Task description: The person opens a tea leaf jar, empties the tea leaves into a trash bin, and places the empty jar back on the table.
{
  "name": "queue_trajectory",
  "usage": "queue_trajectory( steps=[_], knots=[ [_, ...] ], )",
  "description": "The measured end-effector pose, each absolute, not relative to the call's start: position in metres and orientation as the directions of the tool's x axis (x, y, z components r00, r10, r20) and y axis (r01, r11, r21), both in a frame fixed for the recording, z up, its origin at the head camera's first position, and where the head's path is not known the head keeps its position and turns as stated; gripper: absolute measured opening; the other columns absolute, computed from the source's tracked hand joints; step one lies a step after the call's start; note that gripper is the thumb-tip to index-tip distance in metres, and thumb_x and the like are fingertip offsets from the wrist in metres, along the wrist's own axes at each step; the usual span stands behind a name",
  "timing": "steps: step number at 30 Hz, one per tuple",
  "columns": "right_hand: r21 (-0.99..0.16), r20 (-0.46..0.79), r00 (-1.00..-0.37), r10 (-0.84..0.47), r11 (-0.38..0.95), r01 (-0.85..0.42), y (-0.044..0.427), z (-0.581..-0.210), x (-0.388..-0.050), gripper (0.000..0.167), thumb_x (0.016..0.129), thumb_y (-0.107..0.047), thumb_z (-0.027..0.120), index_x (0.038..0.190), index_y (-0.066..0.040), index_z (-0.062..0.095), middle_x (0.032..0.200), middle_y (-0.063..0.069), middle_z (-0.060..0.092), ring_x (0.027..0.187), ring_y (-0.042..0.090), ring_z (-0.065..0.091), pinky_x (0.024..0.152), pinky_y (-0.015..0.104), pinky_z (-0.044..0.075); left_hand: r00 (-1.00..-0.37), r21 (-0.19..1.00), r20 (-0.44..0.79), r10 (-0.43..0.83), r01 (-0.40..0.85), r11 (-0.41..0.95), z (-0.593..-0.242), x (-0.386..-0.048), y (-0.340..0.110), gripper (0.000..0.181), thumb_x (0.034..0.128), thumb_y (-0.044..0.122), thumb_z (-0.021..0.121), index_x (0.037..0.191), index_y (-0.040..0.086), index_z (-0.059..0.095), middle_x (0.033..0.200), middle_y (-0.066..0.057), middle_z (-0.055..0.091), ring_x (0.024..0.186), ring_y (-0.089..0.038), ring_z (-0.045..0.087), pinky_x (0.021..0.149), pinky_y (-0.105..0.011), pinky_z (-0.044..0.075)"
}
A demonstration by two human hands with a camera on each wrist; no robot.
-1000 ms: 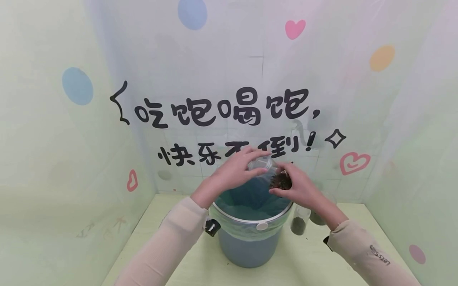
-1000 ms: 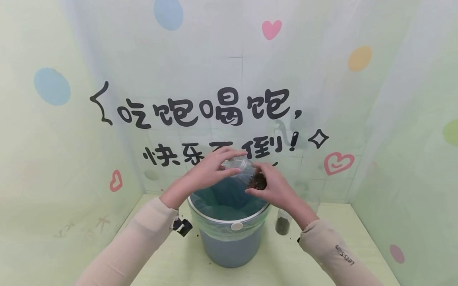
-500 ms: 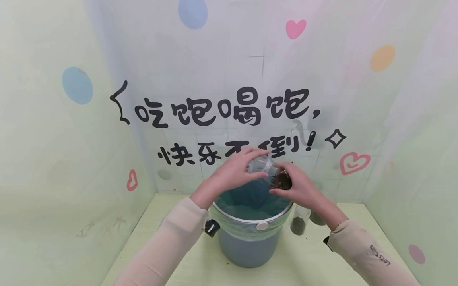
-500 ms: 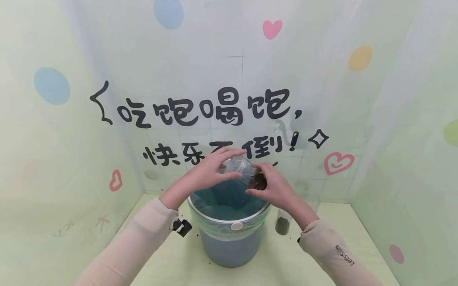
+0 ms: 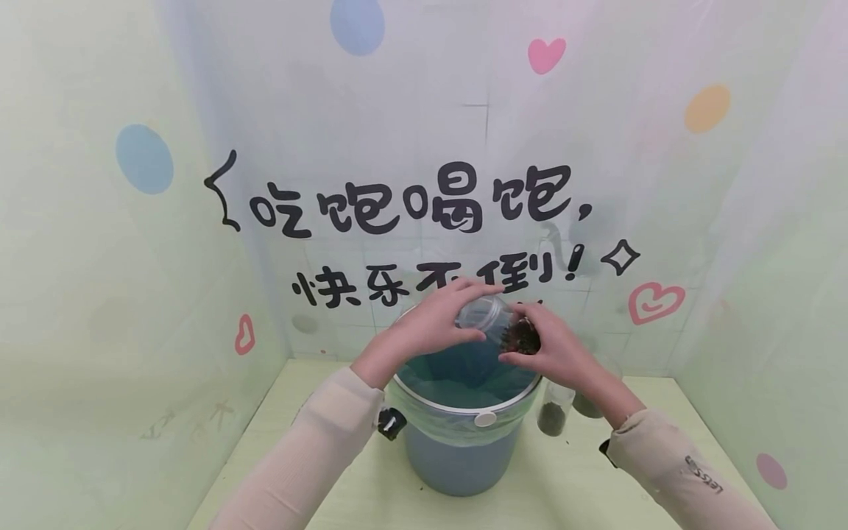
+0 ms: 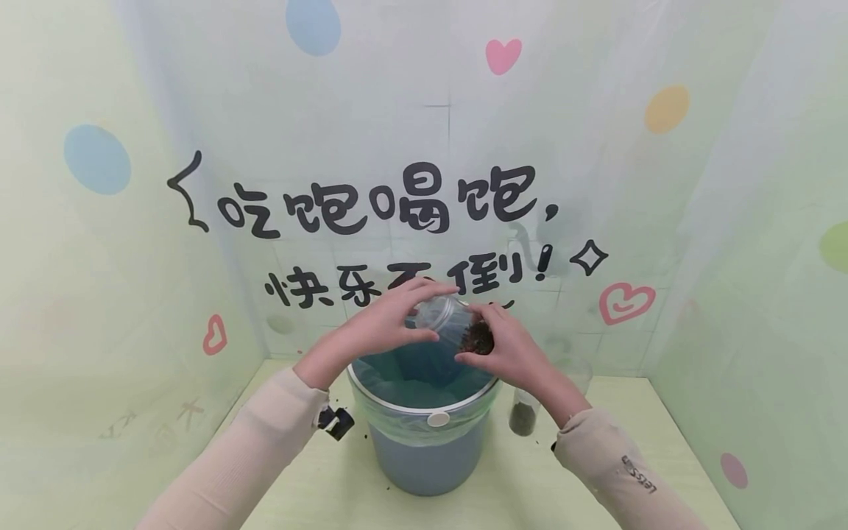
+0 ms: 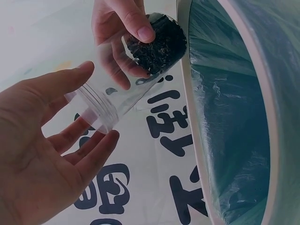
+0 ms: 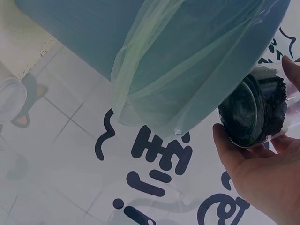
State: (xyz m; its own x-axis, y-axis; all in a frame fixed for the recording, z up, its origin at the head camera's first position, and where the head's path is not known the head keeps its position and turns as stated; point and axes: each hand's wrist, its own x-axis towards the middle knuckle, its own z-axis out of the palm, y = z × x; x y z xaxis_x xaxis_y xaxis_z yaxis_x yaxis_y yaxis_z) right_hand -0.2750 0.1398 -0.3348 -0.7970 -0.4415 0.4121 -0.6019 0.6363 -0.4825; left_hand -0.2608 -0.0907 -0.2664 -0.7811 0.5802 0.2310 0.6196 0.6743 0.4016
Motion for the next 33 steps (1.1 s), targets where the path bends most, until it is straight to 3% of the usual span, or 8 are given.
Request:
queue_trajectory(
  steps=[14,33],
  knots=[
    [-0.463,0.398,-0.789,-0.468,0.64,-0.613,0.1416,-0.3351,-0.2745,0.071,0.08,-0.022,0.084,0.139,-0.003,0.051,0.128,0.017,0.061,0.108,0.03,0.06,0.09,0.049,0.056,-0.834,0.42,0.202,0.514,0.548,0.724,-0.2721,-0.2626,-0.0925,0.063,0.0865,0.037,0.077,0.142,0.022,0.051,0.131,-0.008,0.057,0.108,-0.024,0.06,0.087,-0.038,0.055],
    [-0.447,0.399,-0.783,-0.476,0.645,-0.62,0.1418,-0.3364,-0.2762,0.073,0.08,-0.023,0.084,0.142,-0.006,0.05,0.131,0.018,0.06,0.112,0.03,0.06,0.093,0.05,0.055,-0.9,0.472,0.161,0.406,0.431,0.769,-0.2741,-0.2635,-0.0898,0.055,0.0861,0.052,0.072,0.13,0.02,0.059,0.121,-0.004,0.067,0.095,-0.016,0.065,0.079,-0.032,0.055]
  ],
)
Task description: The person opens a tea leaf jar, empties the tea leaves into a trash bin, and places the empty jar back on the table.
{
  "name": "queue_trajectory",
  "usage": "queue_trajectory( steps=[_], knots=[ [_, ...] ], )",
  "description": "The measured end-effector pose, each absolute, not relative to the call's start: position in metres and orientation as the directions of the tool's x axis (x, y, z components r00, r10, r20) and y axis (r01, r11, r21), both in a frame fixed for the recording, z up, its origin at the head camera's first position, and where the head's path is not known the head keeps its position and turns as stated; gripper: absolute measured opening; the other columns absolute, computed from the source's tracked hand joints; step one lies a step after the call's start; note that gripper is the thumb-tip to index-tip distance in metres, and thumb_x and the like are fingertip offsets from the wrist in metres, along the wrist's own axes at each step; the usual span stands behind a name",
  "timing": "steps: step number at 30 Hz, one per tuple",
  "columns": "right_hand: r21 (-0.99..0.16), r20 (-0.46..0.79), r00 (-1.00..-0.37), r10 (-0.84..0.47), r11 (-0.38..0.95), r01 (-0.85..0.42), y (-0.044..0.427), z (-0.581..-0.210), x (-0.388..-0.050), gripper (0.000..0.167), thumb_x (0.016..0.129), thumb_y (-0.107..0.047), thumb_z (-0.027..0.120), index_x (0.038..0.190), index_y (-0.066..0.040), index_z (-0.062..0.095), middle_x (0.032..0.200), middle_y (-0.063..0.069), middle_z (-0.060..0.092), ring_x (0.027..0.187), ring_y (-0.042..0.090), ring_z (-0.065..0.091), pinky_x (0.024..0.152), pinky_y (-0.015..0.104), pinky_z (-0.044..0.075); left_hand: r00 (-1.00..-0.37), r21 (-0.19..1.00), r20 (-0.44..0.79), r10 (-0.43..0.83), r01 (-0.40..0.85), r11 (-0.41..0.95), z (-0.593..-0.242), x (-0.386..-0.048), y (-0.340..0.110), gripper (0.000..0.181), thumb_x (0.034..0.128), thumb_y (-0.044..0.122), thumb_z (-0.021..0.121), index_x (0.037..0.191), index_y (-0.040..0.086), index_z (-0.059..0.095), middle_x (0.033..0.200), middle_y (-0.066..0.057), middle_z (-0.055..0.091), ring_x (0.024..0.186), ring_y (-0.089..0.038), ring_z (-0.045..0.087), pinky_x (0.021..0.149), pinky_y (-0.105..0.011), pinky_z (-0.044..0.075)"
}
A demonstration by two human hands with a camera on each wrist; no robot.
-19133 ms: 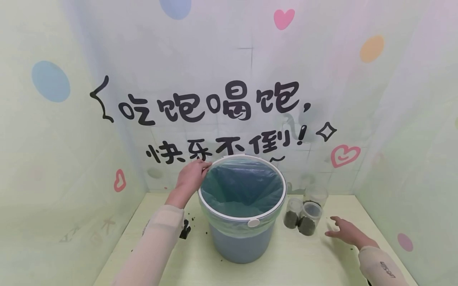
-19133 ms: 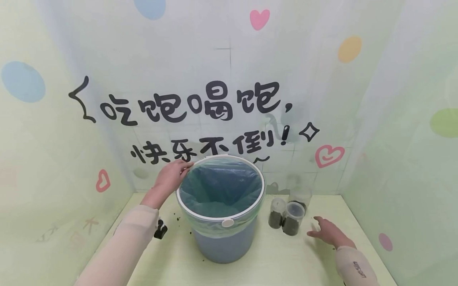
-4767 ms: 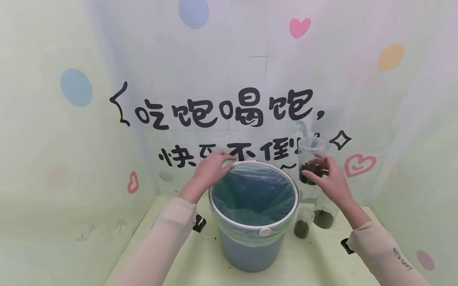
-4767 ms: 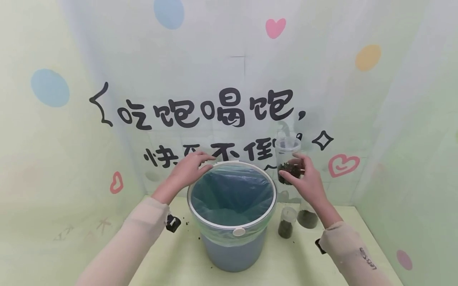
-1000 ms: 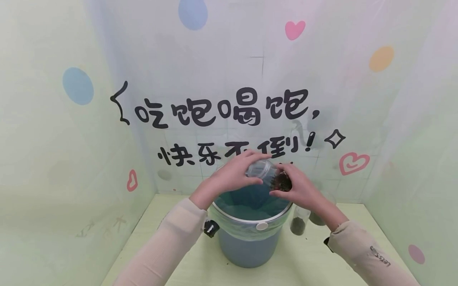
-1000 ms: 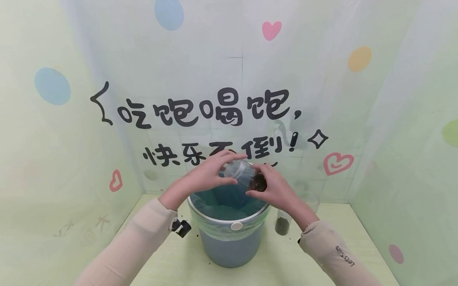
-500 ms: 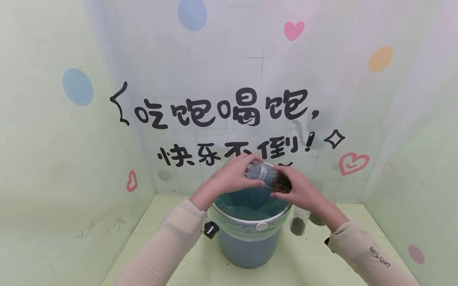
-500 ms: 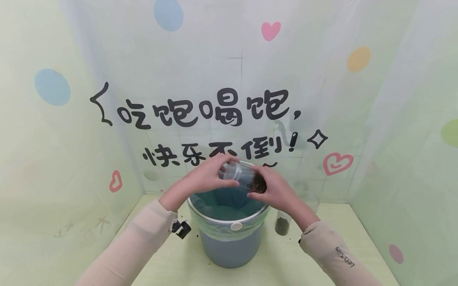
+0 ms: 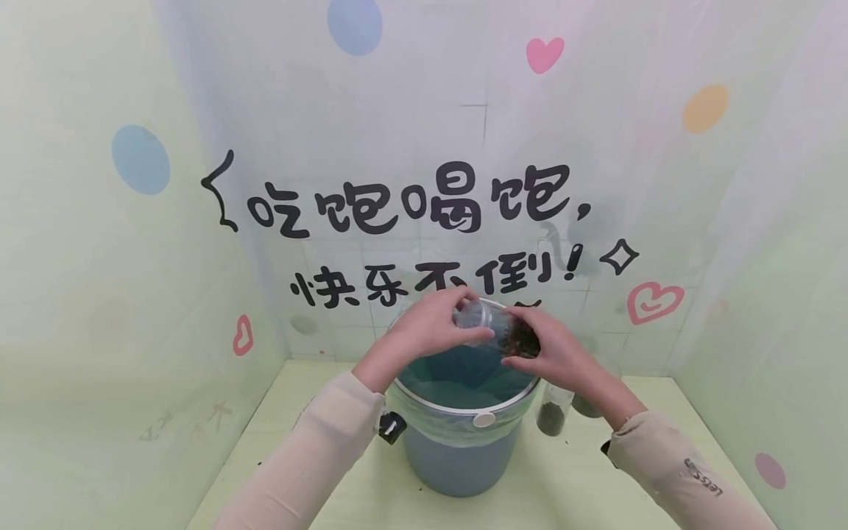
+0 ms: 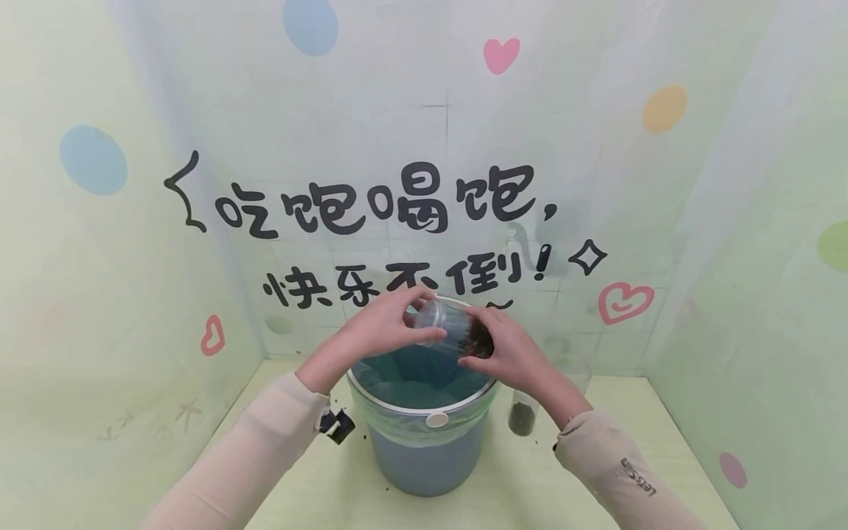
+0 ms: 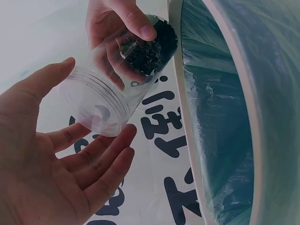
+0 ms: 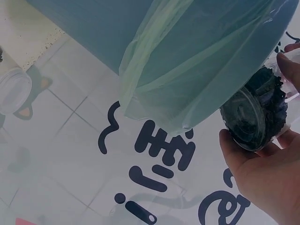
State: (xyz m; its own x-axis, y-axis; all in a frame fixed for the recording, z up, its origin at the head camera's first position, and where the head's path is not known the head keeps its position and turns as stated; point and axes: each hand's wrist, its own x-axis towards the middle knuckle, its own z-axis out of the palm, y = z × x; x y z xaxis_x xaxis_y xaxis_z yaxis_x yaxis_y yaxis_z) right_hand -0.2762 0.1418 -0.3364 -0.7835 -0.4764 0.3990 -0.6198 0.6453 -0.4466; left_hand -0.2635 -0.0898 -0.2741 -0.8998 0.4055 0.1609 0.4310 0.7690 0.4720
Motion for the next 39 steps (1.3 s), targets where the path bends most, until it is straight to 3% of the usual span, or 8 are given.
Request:
queue_trajectory(
  steps=[5,9,14,18,22,33,39],
  knots=[
    [-0.451,0.388,-0.794,-0.468,0.655,-0.606,0.141,-0.335,-0.276,0.073,0.08,-0.023,0.084,0.142,-0.007,0.049,0.132,0.016,0.059,0.113,0.03,0.06,0.095,0.051,0.055,-0.926,0.467,0.139,0.35,0.373,0.801,-0.274,-0.262,-0.09,0.064,0.0862,0.061,0.067,0.135,0.02,0.056,0.126,-0.005,0.067,0.104,-0.02,0.066,0.082,-0.036,0.057],
    [-0.454,0.383,-0.798,-0.465,0.658,-0.601,0.14,-0.335,-0.276,0.074,0.08,-0.023,0.084,0.143,-0.007,0.049,0.132,0.015,0.059,0.115,0.031,0.06,0.096,0.052,0.055,-0.918,0.475,0.164,0.362,0.395,0.786,-0.277,-0.262,-0.091,0.076,0.0867,0.063,0.065,0.148,0.022,0.044,0.14,-0.005,0.061,0.12,-0.022,0.064,0.094,-0.043,0.056],
    [-0.458,0.386,-0.8,-0.459,0.658,-0.598,0.141,-0.335,-0.277,0.075,0.079,-0.023,0.085,0.143,-0.007,0.049,0.134,0.016,0.059,0.117,0.032,0.059,0.097,0.052,0.054,-0.827,0.464,0.259,0.498,0.559,0.687,-0.281,-0.263,-0.096,0.081,0.0861,0.038,0.078,0.153,0.021,0.037,0.153,-0.005,0.045,0.137,-0.024,0.05,0.109,-0.047,0.048],
    [-0.457,0.386,-0.8,-0.459,0.658,-0.598,0.141,-0.336,-0.277,0.076,0.079,-0.024,0.085,0.143,-0.006,0.049,0.134,0.016,0.059,0.117,0.033,0.059,0.098,0.053,0.054,-0.784,0.403,0.263,0.561,0.618,0.675,-0.283,-0.263,-0.098,0.076,0.0845,0.021,0.081,0.15,0.022,0.041,0.149,-0.007,0.046,0.133,-0.024,0.051,0.107,-0.044,0.05],
    [-0.454,0.384,-0.8,-0.462,0.66,-0.599,0.141,-0.338,-0.279,0.076,0.079,-0.025,0.085,0.143,-0.007,0.049,0.133,0.016,0.059,0.116,0.032,0.06,0.097,0.052,0.054,-0.796,0.379,0.241,0.555,0.603,0.701,-0.284,-0.261,-0.099,0.071,0.0855,0.019,0.079,0.147,0.023,0.044,0.144,-0.006,0.051,0.127,-0.023,0.056,0.102,-0.043,0.053],
    [-0.444,0.396,-0.787,-0.473,0.652,-0.615,0.14,-0.339,-0.279,0.075,0.078,-0.024,0.086,0.143,-0.007,0.05,0.131,0.016,0.06,0.114,0.032,0.06,0.095,0.052,0.054,-0.83,0.427,0.243,0.502,0.556,0.713,-0.287,-0.263,-0.1,0.066,0.0871,0.032,0.076,0.146,0.021,0.047,0.144,-0.004,0.052,0.123,-0.023,0.058,0.099,-0.042,0.054],
    [-0.434,0.399,-0.779,-0.483,0.649,-0.625,0.139,-0.34,-0.279,0.076,0.079,-0.024,0.085,0.143,-0.008,0.05,0.13,0.015,0.06,0.112,0.03,0.06,0.093,0.05,0.055,-0.867,0.423,0.226,0.444,0.498,0.757,-0.287,-0.262,-0.1,0.06,0.0876,0.045,0.071,0.139,0.021,0.052,0.13,-0.004,0.063,0.115,-0.024,0.062,0.089,-0.041,0.056]
  ],
)
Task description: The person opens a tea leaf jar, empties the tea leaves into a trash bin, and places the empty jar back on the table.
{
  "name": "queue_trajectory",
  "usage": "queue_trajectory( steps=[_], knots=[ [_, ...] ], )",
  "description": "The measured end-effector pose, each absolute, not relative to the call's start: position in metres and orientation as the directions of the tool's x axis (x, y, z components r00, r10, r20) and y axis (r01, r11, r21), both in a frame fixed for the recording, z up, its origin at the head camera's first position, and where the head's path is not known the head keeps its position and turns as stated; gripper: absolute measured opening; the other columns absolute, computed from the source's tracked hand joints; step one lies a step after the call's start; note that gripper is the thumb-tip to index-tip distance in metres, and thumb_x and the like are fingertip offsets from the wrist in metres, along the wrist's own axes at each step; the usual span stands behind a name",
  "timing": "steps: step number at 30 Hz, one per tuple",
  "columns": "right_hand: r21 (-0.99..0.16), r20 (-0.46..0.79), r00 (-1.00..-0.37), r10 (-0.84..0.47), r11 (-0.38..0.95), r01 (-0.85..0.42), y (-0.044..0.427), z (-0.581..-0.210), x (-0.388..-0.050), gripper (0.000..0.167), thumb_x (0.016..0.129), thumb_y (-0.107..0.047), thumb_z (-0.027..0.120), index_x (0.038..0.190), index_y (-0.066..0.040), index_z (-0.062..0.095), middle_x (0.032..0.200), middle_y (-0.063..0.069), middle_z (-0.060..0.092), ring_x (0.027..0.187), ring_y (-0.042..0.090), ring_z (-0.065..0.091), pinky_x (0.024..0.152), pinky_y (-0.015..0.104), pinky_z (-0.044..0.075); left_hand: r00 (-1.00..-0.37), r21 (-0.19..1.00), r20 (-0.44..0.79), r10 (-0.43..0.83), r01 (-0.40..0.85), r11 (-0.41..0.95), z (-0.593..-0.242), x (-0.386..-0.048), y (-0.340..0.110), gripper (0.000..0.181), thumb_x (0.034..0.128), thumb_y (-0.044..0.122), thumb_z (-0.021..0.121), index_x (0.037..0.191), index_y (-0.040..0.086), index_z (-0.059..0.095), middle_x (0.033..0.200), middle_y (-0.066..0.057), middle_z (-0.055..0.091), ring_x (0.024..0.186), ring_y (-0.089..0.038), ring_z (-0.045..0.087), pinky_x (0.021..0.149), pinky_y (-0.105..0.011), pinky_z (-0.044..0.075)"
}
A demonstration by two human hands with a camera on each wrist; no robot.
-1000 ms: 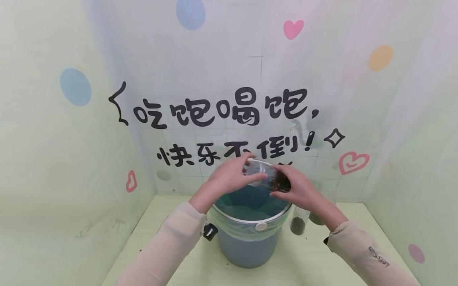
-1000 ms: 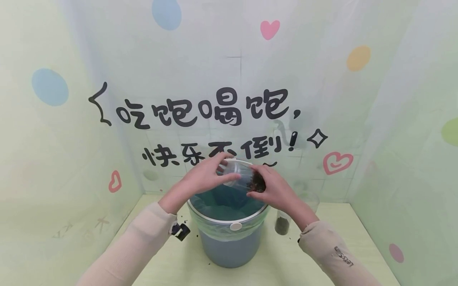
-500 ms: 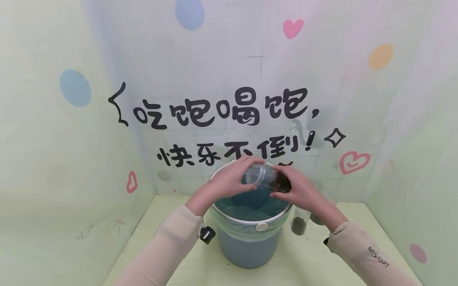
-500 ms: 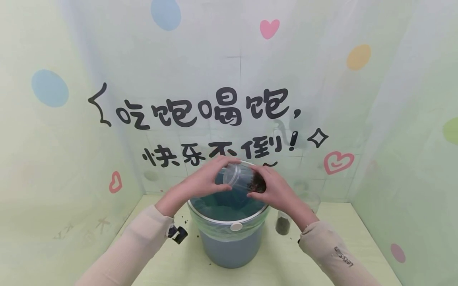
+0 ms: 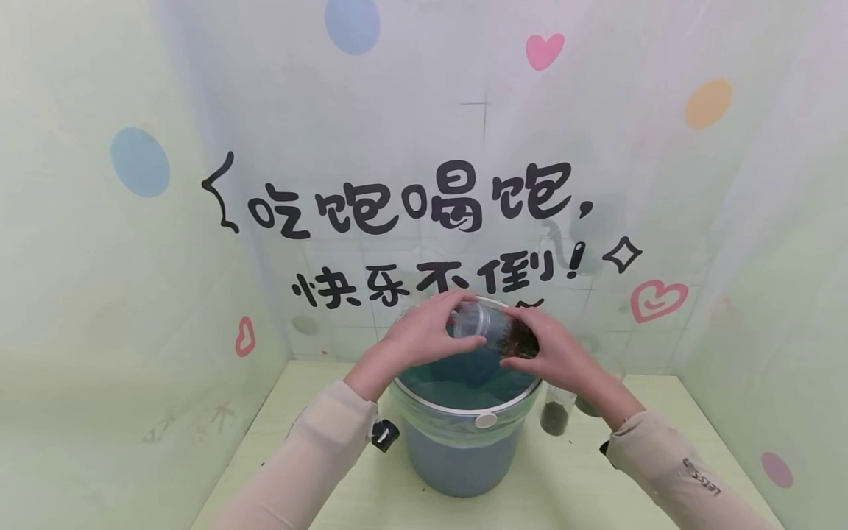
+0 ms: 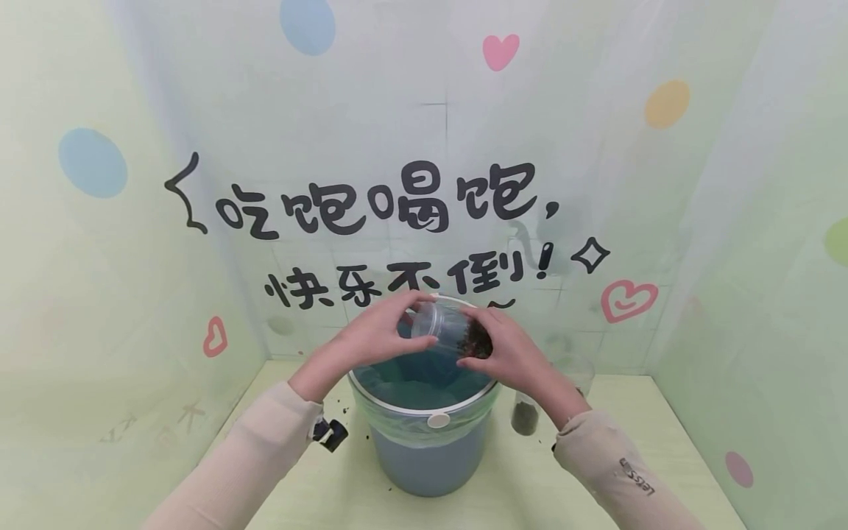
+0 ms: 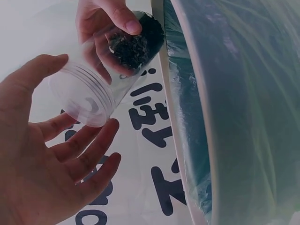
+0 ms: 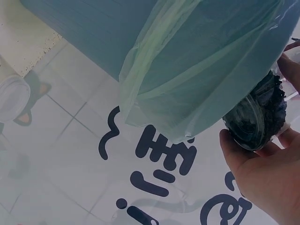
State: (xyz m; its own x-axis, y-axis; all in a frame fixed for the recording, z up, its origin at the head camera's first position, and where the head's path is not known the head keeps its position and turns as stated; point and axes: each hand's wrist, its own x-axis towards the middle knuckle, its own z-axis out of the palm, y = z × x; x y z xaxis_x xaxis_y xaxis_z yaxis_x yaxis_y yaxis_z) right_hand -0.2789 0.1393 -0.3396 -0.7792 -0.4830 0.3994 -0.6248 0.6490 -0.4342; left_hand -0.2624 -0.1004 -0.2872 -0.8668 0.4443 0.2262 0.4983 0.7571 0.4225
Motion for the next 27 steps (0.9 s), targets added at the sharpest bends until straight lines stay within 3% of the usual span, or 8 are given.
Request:
queue_trajectory(
  steps=[5,9,13,18,27],
  knots=[
    [-0.425,0.409,-0.767,-0.494,0.642,-0.639,0.1381,-0.3398,-0.2786,0.076,0.078,-0.024,0.086,0.143,-0.007,0.05,0.133,0.016,0.06,0.115,0.031,0.059,0.095,0.051,0.055,-0.897,0.384,0.206,0.39,0.441,0.811,-0.2879,-0.2621,-0.1005,0.06,0.0887,0.059,0.064,0.135,0.022,0.055,0.112,-0.003,0.069,0.099,-0.02,0.065,0.075,-0.036,0.055],
    [-0.418,0.421,-0.758,-0.499,0.634,-0.65,0.1375,-0.3402,-0.2788,0.076,0.077,-0.023,0.087,0.143,-0.006,0.051,0.134,0.017,0.06,0.115,0.032,0.059,0.095,0.051,0.055,-0.895,0.356,0.216,0.391,0.445,0.822,-0.2887,-0.2595,-0.1012,0.074,0.0867,0.065,0.063,0.146,0.023,0.046,0.128,-0.003,0.065,0.111,-0.021,0.064,0.085,-0.042,0.057],
    [-0.412,0.432,-0.751,-0.499,0.632,-0.657,0.1375,-0.3415,-0.2794,0.076,0.078,-0.021,0.086,0.142,-0.005,0.051,0.134,0.017,0.06,0.116,0.032,0.059,0.094,0.051,0.054,-0.818,0.331,0.278,0.503,0.573,0.749,-0.2905,-0.2587,-0.1029,0.086,0.083,0.05,0.077,0.153,0.023,0.035,0.145,-0.005,0.051,0.127,-0.024,0.056,0.101,-0.045,0.053],
    [-0.416,0.429,-0.754,-0.498,0.631,-0.654,0.1386,-0.3422,-0.2798,0.076,0.077,-0.022,0.087,0.143,-0.006,0.051,0.135,0.016,0.06,0.118,0.033,0.058,0.095,0.051,0.054,-0.744,0.281,0.332,0.58,0.665,0.692,-0.2924,-0.26,-0.1039,0.081,0.0823,0.027,0.082,0.15,0.019,0.039,0.145,-0.006,0.05,0.126,-0.024,0.057,0.103,-0.043,0.053],
    [-0.426,0.418,-0.761,-0.496,0.633,-0.646,0.1398,-0.3424,-0.2796,0.077,0.078,-0.024,0.086,0.143,-0.007,0.05,0.136,0.016,0.059,0.119,0.033,0.058,0.097,0.052,0.054,-0.817,0.361,0.278,0.505,0.576,0.733,-0.2918,-0.2607,-0.1031,0.071,0.086,0.04,0.077,0.146,0.021,0.044,0.139,-0.002,0.057,0.12,-0.021,0.06,0.096,-0.04,0.055]
  ],
)
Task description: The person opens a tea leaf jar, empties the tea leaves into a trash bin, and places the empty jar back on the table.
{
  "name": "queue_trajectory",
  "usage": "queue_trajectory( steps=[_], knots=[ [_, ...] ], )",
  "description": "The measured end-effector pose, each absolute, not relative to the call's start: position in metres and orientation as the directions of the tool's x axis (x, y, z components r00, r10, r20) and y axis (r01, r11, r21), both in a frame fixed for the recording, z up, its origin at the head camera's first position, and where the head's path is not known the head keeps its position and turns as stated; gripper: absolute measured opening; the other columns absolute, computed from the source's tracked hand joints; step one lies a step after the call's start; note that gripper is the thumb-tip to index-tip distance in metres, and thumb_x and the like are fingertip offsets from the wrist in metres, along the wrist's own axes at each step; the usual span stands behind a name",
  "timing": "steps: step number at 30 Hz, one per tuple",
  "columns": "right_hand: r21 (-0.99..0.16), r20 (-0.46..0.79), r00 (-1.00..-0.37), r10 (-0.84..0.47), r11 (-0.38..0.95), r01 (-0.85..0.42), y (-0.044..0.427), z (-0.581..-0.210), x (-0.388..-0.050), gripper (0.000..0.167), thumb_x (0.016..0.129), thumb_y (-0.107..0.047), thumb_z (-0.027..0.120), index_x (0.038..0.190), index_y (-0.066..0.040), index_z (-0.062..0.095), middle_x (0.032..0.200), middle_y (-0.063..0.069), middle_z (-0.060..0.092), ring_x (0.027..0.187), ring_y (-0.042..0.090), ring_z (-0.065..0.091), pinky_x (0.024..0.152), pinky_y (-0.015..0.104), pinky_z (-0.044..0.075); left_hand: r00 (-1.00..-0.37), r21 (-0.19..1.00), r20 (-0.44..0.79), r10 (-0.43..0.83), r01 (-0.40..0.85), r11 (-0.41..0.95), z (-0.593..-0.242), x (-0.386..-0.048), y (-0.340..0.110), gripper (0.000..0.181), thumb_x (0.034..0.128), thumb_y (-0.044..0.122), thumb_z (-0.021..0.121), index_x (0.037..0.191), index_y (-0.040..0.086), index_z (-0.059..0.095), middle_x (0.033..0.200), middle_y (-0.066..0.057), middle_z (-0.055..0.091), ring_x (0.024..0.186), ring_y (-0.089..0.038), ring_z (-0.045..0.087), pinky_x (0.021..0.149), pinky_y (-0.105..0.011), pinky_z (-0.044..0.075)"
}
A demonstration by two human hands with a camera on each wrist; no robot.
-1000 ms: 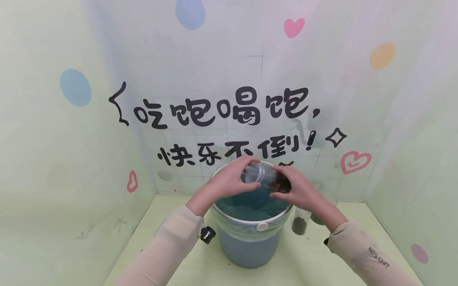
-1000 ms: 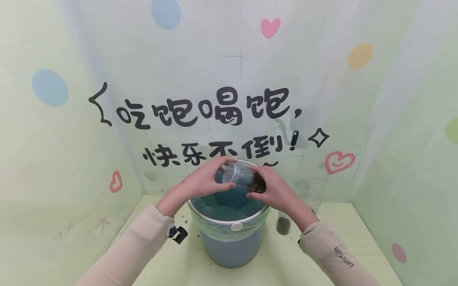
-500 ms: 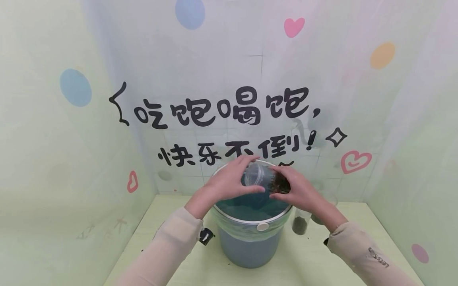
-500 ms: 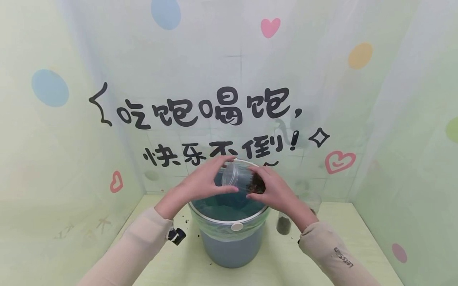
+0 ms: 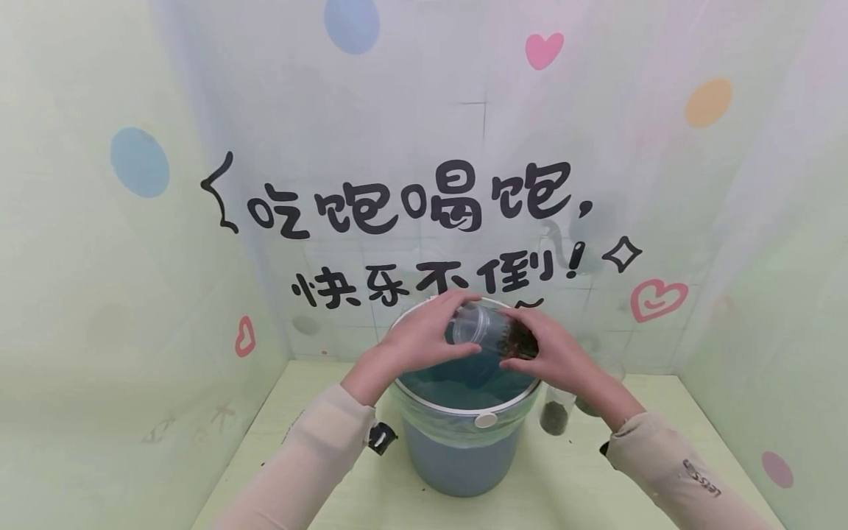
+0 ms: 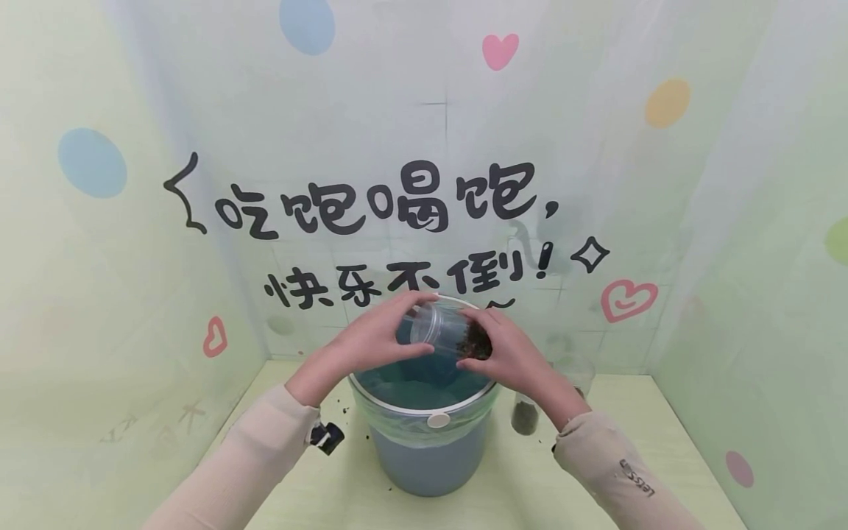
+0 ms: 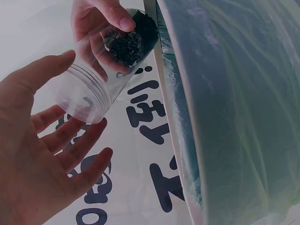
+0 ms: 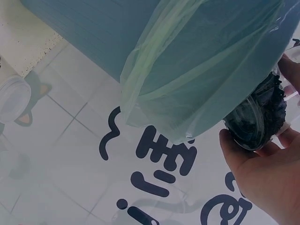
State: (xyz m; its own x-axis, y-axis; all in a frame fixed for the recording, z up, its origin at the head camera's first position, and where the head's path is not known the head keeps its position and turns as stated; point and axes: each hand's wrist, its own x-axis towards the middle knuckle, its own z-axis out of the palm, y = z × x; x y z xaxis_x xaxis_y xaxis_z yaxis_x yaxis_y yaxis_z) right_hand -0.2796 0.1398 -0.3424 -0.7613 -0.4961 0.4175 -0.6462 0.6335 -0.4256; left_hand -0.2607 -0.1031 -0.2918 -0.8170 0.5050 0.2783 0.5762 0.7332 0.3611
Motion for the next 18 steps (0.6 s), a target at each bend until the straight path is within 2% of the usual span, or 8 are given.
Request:
queue_trajectory(
  steps=[6,11,14,18],
  knots=[
    [-0.419,0.423,-0.757,-0.497,0.633,-0.65,0.1393,-0.3427,-0.2792,0.077,0.077,-0.024,0.086,0.143,-0.008,0.051,0.135,0.015,0.059,0.118,0.032,0.059,0.096,0.051,0.054,-0.862,0.362,0.258,0.436,0.505,0.784,-0.2915,-0.2599,-0.1025,0.068,0.0865,0.053,0.072,0.142,0.02,0.05,0.131,-0.003,0.064,0.118,-0.022,0.063,0.091,-0.043,0.056],
    [-0.414,0.428,-0.757,-0.493,0.638,-0.65,0.1381,-0.3427,-0.2781,0.077,0.077,-0.025,0.087,0.144,-0.009,0.05,0.135,0.014,0.059,0.119,0.032,0.058,0.097,0.051,0.054,-0.893,0.337,0.245,0.377,0.443,0.831,-0.2923,-0.2593,-0.1003,0.066,0.0881,0.063,0.063,0.138,0.021,0.053,0.12,-0.003,0.068,0.107,-0.019,0.065,0.082,-0.041,0.058],
    [-0.412,0.43,-0.757,-0.491,0.64,-0.649,0.1372,-0.3426,-0.2774,0.078,0.077,-0.026,0.087,0.143,-0.009,0.051,0.135,0.015,0.059,0.119,0.032,0.058,0.096,0.051,0.054,-0.896,0.318,0.243,0.371,0.435,0.842,-0.2932,-0.2587,-0.1,0.074,0.0864,0.069,0.061,0.144,0.024,0.048,0.129,-0.003,0.065,0.113,-0.022,0.064,0.086,-0.044,0.058],
    [-0.407,0.434,-0.755,-0.491,0.641,-0.651,0.1369,-0.3429,-0.2779,0.077,0.077,-0.026,0.087,0.143,-0.009,0.051,0.134,0.015,0.059,0.118,0.031,0.059,0.095,0.05,0.054,-0.85,0.3,0.269,0.452,0.52,0.799,-0.2944,-0.2583,-0.1018,0.086,0.0823,0.061,0.072,0.153,0.026,0.036,0.147,-0.002,0.052,0.129,-0.024,0.056,0.1,-0.047,0.054]
  ],
)
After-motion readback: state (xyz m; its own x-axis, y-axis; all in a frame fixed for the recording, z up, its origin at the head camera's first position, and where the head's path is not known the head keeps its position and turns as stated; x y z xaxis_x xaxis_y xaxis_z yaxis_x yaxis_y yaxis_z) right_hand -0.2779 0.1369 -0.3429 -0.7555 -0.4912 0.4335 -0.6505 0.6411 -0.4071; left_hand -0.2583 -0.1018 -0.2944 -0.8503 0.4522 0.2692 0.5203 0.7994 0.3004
